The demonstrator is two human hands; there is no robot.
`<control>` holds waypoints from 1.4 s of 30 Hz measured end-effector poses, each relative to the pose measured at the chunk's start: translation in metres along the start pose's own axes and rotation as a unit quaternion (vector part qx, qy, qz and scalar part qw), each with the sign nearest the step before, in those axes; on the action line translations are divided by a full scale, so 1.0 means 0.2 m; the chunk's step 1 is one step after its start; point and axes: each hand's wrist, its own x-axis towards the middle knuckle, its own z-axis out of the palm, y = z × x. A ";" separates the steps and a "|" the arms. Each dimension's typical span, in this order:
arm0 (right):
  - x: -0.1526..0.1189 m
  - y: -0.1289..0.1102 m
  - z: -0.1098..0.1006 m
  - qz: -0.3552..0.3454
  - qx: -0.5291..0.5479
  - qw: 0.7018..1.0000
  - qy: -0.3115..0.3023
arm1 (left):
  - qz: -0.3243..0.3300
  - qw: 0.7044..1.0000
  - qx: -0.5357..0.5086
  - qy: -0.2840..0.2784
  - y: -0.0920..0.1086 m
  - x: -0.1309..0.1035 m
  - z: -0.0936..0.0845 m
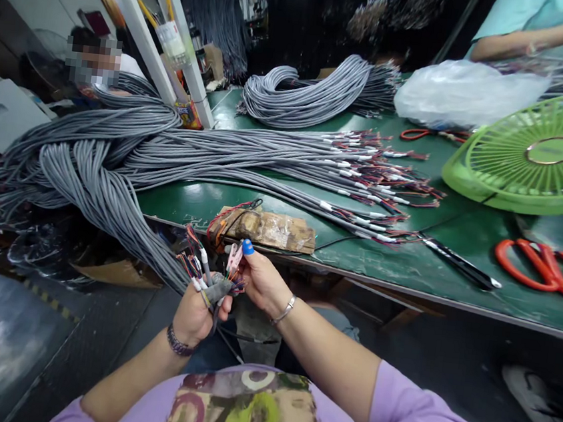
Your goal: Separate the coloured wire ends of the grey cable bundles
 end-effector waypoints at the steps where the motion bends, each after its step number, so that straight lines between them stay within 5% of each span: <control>1: 0.00 0.00 0.00 -0.003 0.016 1.000 0.017 | -0.001 1.000 0.003 0.002 0.00 0.00 0.00; 6: 0.01 0.01 0.02 -0.013 0.075 0.994 0.076 | -0.001 1.000 0.012 0.005 -0.01 0.00 0.01; 17: -0.03 -0.02 0.00 0.072 0.093 0.993 0.029 | 0.017 0.999 0.027 0.016 0.00 -0.06 0.00; 27: -0.01 0.04 -0.04 -0.074 -0.028 0.995 0.065 | 0.042 0.998 0.014 0.041 -0.02 -0.06 -0.01; 33: 0.01 0.02 -0.03 0.015 0.048 0.998 0.031 | 0.037 0.999 0.006 0.038 -0.02 -0.02 0.00; 42: 0.01 0.02 0.00 0.017 0.094 0.994 0.060 | 0.041 0.998 0.018 0.037 -0.03 0.00 0.01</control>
